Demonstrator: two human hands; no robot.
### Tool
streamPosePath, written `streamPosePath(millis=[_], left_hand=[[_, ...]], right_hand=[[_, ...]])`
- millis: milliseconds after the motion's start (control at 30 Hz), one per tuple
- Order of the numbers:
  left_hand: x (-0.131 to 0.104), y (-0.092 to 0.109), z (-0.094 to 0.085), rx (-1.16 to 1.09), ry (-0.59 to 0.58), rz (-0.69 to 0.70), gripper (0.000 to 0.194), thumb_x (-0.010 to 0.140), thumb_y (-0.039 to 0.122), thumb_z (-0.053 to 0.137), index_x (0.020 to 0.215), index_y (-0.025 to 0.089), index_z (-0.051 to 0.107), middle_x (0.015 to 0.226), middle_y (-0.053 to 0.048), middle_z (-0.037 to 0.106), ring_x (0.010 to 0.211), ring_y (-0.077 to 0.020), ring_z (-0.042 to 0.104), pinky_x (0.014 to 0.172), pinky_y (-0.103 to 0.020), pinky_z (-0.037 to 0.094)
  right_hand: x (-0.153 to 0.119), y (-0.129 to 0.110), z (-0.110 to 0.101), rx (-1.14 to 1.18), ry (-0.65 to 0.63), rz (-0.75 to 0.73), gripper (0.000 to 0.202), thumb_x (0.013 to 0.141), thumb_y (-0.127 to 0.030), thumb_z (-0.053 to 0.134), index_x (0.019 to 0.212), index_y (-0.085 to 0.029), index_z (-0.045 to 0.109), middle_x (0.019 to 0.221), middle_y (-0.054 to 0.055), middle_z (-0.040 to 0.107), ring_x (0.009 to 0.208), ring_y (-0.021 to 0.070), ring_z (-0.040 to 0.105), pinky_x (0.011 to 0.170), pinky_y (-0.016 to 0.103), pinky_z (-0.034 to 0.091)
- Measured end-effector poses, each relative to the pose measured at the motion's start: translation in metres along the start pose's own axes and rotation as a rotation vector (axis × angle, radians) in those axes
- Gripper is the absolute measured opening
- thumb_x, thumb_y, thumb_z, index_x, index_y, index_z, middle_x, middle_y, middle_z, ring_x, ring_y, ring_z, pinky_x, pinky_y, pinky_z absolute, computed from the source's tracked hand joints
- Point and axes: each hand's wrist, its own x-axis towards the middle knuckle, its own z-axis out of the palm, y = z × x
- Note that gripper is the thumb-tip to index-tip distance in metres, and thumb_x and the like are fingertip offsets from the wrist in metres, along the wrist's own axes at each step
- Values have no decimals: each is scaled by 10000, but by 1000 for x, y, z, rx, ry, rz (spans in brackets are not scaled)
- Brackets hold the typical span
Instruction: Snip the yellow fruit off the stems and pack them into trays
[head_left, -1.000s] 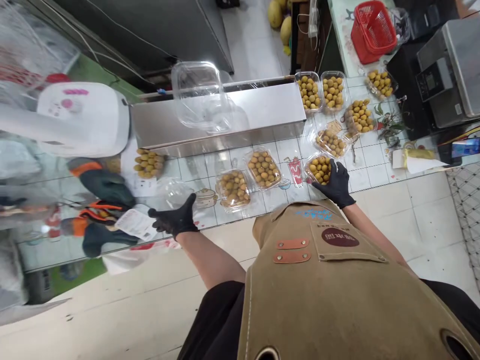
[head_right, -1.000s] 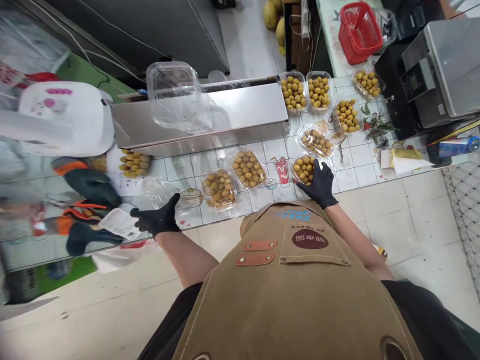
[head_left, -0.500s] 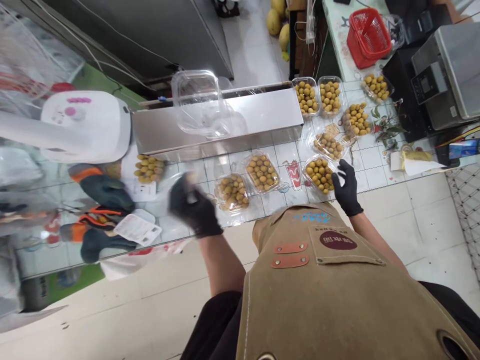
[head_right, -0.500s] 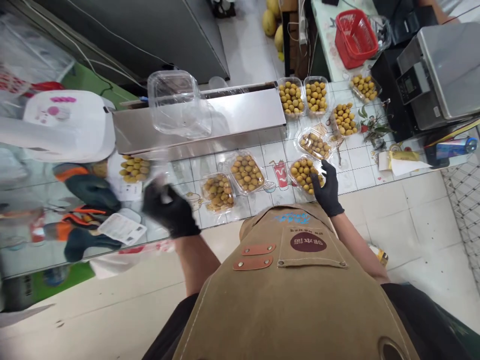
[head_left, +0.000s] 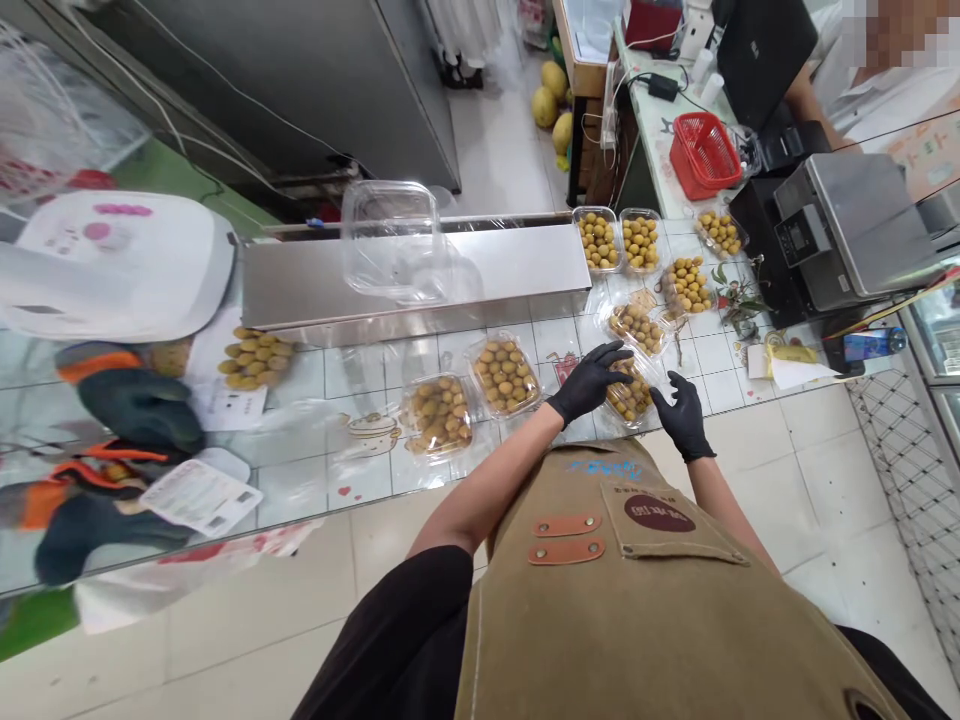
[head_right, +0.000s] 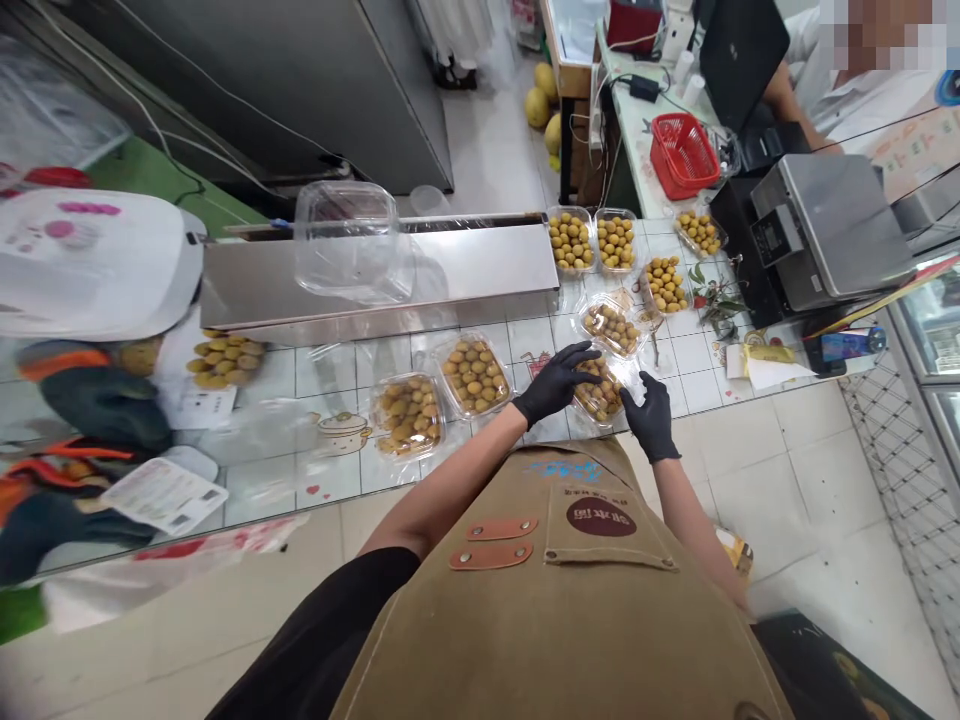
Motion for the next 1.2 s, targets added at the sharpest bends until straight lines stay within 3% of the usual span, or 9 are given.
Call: streamPosePath(millis=[200,400,500,600,767,900,1000,1100,1200], left_hand=[[-20,-11,-1,-40,9,-84,653,808,-55,560,1306,250,853,1694,-123,621,1676,-341,468,1351,-664,433],[-15,-2,7,-208,290,-312,318,964,125,549,1113,185,823,1609,-162,655,1479,-304,647,1264,-540,550],[-4,6,8,-125,364,-409,194,1048,227,566,1030,183,754,1395,-186,722,1329,-298,697,1181,-492,585],[-3,12,8,-47,402,-508,169,1048,247,598,1149,168,708,1229,-169,730,1202,-289,709,1120,-464,595],[-14,21,11,-17,337,-582,557,1048,326,649,1575,154,597,1379,-190,691,1180,-289,709,1046,-424,610],[-12,26,18,63,201,-664,572,1100,387,587,1630,173,617,1357,-201,693,1121,-300,727,936,-384,608],[-10,24,21,49,244,-704,504,1130,341,487,1564,157,667,1322,-199,712,1120,-291,731,977,-395,599],[-10,20,22,-57,332,-714,359,1122,329,488,1326,160,731,1233,-171,753,1136,-288,724,1040,-420,583],[-11,18,20,-176,353,-791,206,1103,382,572,1073,201,667,1010,-95,742,956,-254,699,928,-385,567]], right_hand=[[2,7,-3,-66,-125,42,593,907,-739,676,1135,-195,730,826,49,690,808,249,655,810,397,524],[1,2,0,10,-137,107,649,849,-801,698,1078,-194,715,1035,123,761,801,241,675,772,391,537],[3,4,3,44,-183,152,716,823,-830,730,1154,-195,739,910,77,752,774,246,697,701,357,534],[4,6,5,95,-221,191,773,776,-872,756,1143,-192,755,828,43,729,731,233,703,666,344,555],[0,8,4,160,-225,230,825,825,-883,690,1229,-168,765,983,102,796,745,225,730,641,349,601],[-2,7,6,178,-185,246,822,841,-858,683,1257,-155,777,1075,132,819,719,199,693,623,341,595],[-2,7,9,209,-182,256,808,845,-868,681,1211,-155,777,963,90,803,626,168,635,599,336,582],[0,10,12,249,-194,258,776,830,-920,675,1045,-178,748,838,44,750,586,157,608,557,322,557],[1,16,15,277,-196,265,768,798,-986,670,831,-220,626,687,0,648,560,154,590,523,306,524]])
